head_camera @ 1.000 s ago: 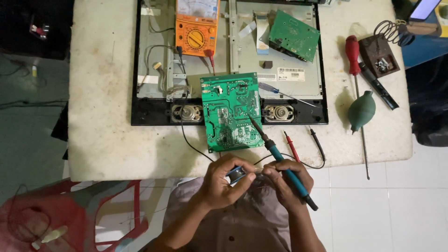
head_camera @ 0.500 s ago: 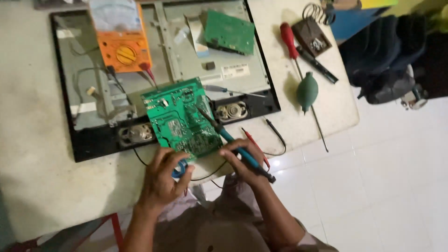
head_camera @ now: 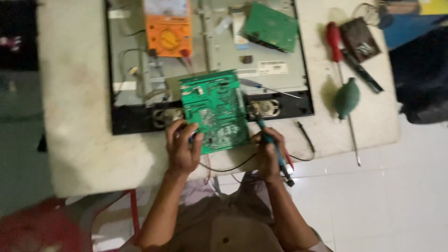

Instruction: The person uses a soldering iron and solder wire to work on a green circuit board. They hold the board steady with one hand while applying heat and solder to various points on the board's surface.

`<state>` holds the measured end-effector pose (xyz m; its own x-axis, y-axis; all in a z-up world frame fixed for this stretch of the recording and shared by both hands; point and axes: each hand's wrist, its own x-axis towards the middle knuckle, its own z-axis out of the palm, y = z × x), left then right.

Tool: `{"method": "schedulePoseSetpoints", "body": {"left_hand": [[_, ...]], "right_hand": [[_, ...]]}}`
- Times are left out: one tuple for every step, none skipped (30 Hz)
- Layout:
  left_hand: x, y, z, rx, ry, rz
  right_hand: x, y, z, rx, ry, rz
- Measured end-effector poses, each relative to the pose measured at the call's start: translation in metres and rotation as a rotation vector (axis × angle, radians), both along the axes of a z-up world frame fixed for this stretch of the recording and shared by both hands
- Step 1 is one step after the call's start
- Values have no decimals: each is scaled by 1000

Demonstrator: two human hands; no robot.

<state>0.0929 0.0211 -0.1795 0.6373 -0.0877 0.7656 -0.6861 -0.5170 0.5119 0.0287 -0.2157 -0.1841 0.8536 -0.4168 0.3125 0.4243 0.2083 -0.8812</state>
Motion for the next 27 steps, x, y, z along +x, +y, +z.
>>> {"method": "schedulePoseSetpoints", "body": {"left_hand": [[2,-4,-2,-52,-23,14],[4,-10,-4,-104,-47,27],[4,-10,-3,-99,-46,34],[4,-12,-2,-153,-74,41],[7,-17,0,-211,-104,42],[9,-15,1,-211,-106,43],[9,-14,1,-227,-91,59],[9,-13,1,-243,-76,74],[10,-14,0,-243,-78,76],[11,-15,-1,-244,-70,77],[12,-16,-2,-243,-61,79],[12,-16,-1,-242,-63,81],[11,-15,1,-230,-66,88],[11,-15,3,-218,-68,94],[10,-15,5,-218,-68,93],[10,-16,7,-217,-62,99],[10,-16,9,-217,-56,105],[10,-16,10,-218,-55,105],[10,-16,11,-219,-57,92],[10,-16,12,-219,-60,79],[10,-16,10,-218,-59,80],[10,-16,7,-213,-59,82],[10,-16,5,-207,-58,84],[9,-15,8,-207,-58,84],[9,-16,11,-200,-56,87],[9,-16,14,-193,-55,91],[8,-17,14,-194,-57,89]], "right_hand": [[1,-2,0,-1,-33,-5],[3,-5,0,-2,-67,-11],[2,-1,2,2,-65,-4],[2,2,4,-14,-72,-18],[2,2,8,-34,-83,-39],[2,3,9,-34,-84,-38],[1,3,10,-115,-71,-112],[0,3,10,-196,-58,-186],[-3,3,13,-196,-60,-184],[-6,3,16,-227,-29,-223],[-9,4,18,-256,2,-263],[-7,6,21,-255,1,-261],[-6,8,25,-258,10,-272],[-5,10,28,-261,20,-283],[-5,11,32,-261,20,-284],[-5,12,36,-295,37,-273],[-6,13,39,-329,55,-260],[-5,14,42,-329,56,-260],[-5,15,45,-335,62,-241],[-5,15,48,-341,68,-222],[-5,16,48,-340,69,-221],[-5,16,48,-337,74,-222],[-6,16,48,-334,78,-224],[-7,15,46,-334,79,-224],[-8,14,43,-341,105,-213],[-10,12,40,-348,130,-202],[-9,12,42,-349,129,-203]]}}
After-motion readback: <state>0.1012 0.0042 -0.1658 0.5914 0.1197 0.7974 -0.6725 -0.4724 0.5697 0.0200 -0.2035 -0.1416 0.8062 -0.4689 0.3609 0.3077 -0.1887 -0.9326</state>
